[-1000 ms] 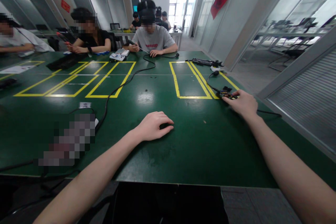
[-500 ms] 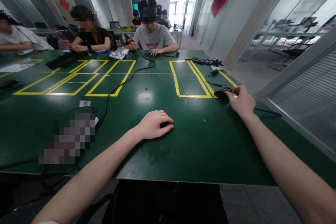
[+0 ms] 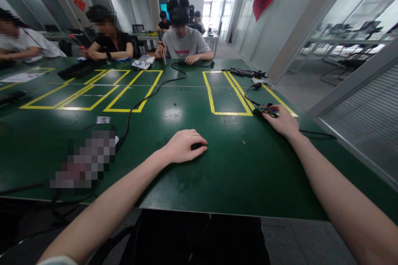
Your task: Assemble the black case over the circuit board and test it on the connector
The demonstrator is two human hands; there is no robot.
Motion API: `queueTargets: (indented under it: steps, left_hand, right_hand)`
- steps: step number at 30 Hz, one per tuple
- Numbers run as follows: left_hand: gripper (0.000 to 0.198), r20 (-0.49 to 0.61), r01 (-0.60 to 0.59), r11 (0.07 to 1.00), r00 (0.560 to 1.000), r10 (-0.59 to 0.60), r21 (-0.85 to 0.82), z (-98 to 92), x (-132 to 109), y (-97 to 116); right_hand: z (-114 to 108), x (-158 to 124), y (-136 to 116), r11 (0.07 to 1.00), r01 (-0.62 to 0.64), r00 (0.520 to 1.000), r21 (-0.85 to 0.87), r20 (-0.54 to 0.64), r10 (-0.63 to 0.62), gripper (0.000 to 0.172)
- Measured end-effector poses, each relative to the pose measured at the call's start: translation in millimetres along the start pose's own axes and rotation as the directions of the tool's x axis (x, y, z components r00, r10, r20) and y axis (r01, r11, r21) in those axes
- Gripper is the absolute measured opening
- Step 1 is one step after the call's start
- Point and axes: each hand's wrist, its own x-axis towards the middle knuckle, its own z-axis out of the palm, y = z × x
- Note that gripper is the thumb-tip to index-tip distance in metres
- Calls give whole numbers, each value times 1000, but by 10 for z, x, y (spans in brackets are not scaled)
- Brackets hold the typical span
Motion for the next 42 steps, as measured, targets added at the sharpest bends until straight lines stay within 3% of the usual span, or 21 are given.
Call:
queueTargets:
  steps: [3, 7, 13, 16, 19, 22, 24, 27, 32, 39, 42]
  left_hand:
    - [18, 6, 3, 1000, 1000, -3, 3, -9, -1, 9]
    - [19, 10, 11, 1000, 1000, -11, 0, -6, -4, 11]
    - [22, -22, 20, 1000, 1000, -20, 8, -21, 7, 4]
    - [28, -97, 7, 1000, 995, -5, 14, -43, 16, 17]
    - [32, -118, -15, 1000, 993, 13, -18, -59, 9, 31]
    - [29, -43, 7, 997, 999, -11, -82, -75, -19, 32]
    - [33, -21, 39, 995, 999, -41, -89, -86, -38, 21]
    - [47, -27, 56, 997, 998, -57, -52, -84, -53, -9]
    - [67, -17, 36, 997, 999, -37, -67, -34, -58, -66]
    - [53, -49, 102, 993, 993, -105, -53, -61, -69, -108]
    - [47, -46, 96, 995, 994, -97, -24, -59, -61, -108]
  right_hand:
    - [-62, -58, -130, 999, -37, 999, -2, 25, 37, 44]
    - [-123, -135, -278, 998, 6, 995, 58, 96, -12, 42]
    - [-53, -419, -772, 937, 216, 947, 273, 174, -269, 37]
    - [-15, -734, -1174, 808, 370, 853, 459, 177, -492, 32]
    - [-22, -1101, -1541, 658, 472, 689, 587, 220, -691, 32]
    - [-31, -1340, -1775, 501, 535, 507, 680, 216, -834, 35]
    - [-17, -1376, -1839, 436, 540, 468, 720, 174, -867, 34]
    - [16, -1306, -1823, 431, 572, 505, 698, 114, -855, 32]
    - [31, -1178, -1712, 557, 601, 620, 574, 106, -778, 31]
    - [13, -1122, -1676, 560, 562, 667, 609, 68, -742, 32]
    - [-13, -1116, -1682, 531, 553, 656, 643, 57, -753, 28]
